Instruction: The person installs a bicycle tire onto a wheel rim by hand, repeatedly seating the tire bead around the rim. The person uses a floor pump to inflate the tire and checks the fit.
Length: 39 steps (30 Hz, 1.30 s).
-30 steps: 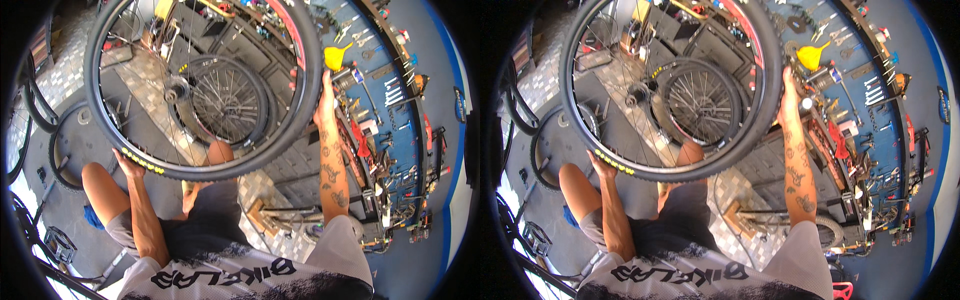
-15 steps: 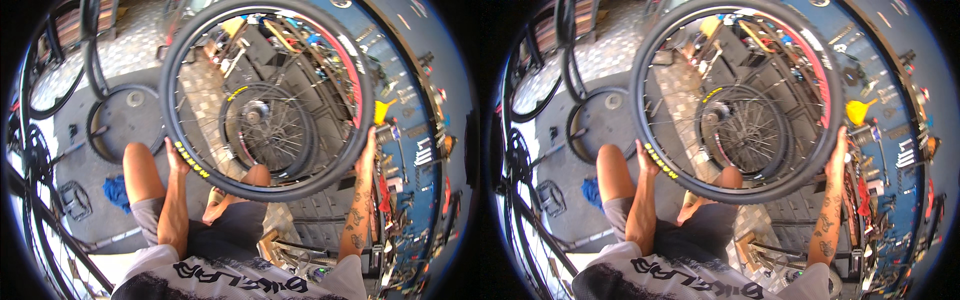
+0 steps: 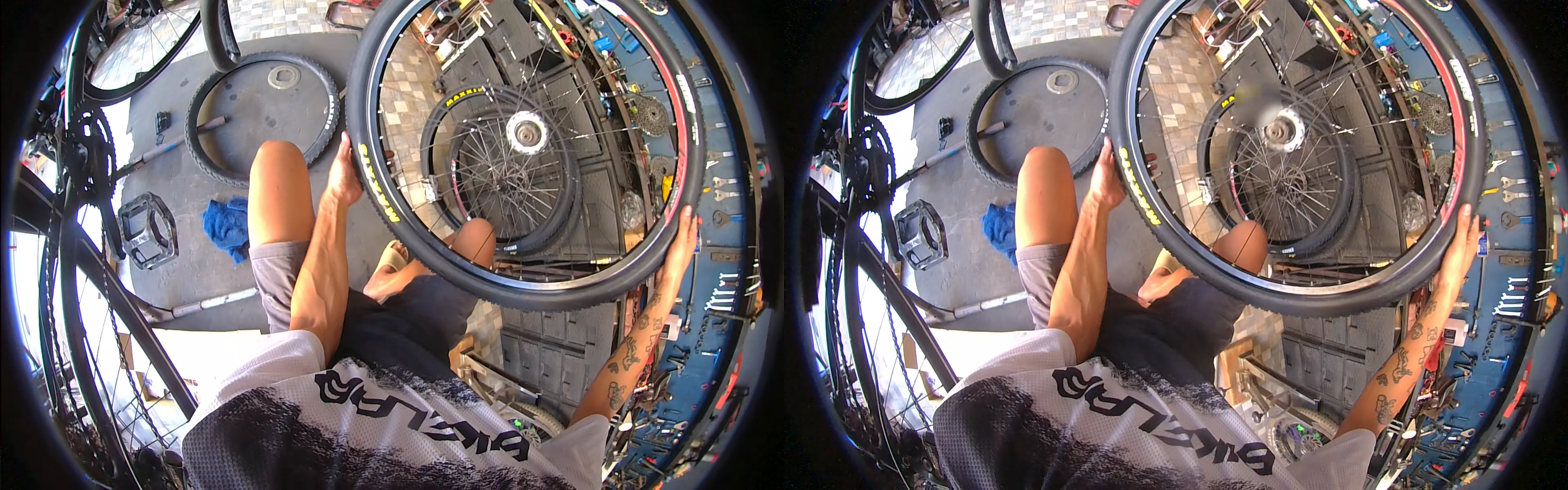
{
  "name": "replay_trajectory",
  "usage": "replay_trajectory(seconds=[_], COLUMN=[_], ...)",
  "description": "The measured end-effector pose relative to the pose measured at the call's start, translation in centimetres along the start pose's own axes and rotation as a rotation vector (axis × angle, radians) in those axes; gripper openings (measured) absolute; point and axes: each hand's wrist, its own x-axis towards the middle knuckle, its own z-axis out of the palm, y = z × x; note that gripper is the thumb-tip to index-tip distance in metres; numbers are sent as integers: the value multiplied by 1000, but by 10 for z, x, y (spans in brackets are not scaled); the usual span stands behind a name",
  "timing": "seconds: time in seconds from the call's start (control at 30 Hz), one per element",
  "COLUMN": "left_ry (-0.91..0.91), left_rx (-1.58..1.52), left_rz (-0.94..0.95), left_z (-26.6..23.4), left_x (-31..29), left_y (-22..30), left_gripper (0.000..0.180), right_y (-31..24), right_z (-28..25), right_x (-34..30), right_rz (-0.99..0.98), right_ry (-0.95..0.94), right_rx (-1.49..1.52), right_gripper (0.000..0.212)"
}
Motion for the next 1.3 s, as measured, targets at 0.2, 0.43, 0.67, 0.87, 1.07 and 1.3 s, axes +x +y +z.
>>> replay_trajectory(seconds=[0.2, 0.43, 0.67, 0.87, 1.07, 1.3], left_ry=[185, 414, 5, -474, -211, 147], left_rx=[230, 66, -396, -270, 129, 95], left_rz=[56, 19, 310, -37, -247, 61], left_z=[-11, -17, -2, -19, -18, -3], left_x=[19, 26, 30, 10, -11, -7], left_y=[20, 14, 3, -8, -10, 4], left_gripper=[75, 66, 66, 51, 65, 63], right_y=[-40, -38, -64, -72, -61, -19], right_z=[-9, 9, 46, 61, 29, 2], right_x=[6, 40, 107, 146, 112, 74], right_rz=[34, -150, -55, 79, 58, 319], right_ry=[-88, -23, -34, -310, -595, -681], right_rx=[-122, -265, 281, 587, 500, 163], right_gripper=[88, 84, 81, 55, 54, 70])
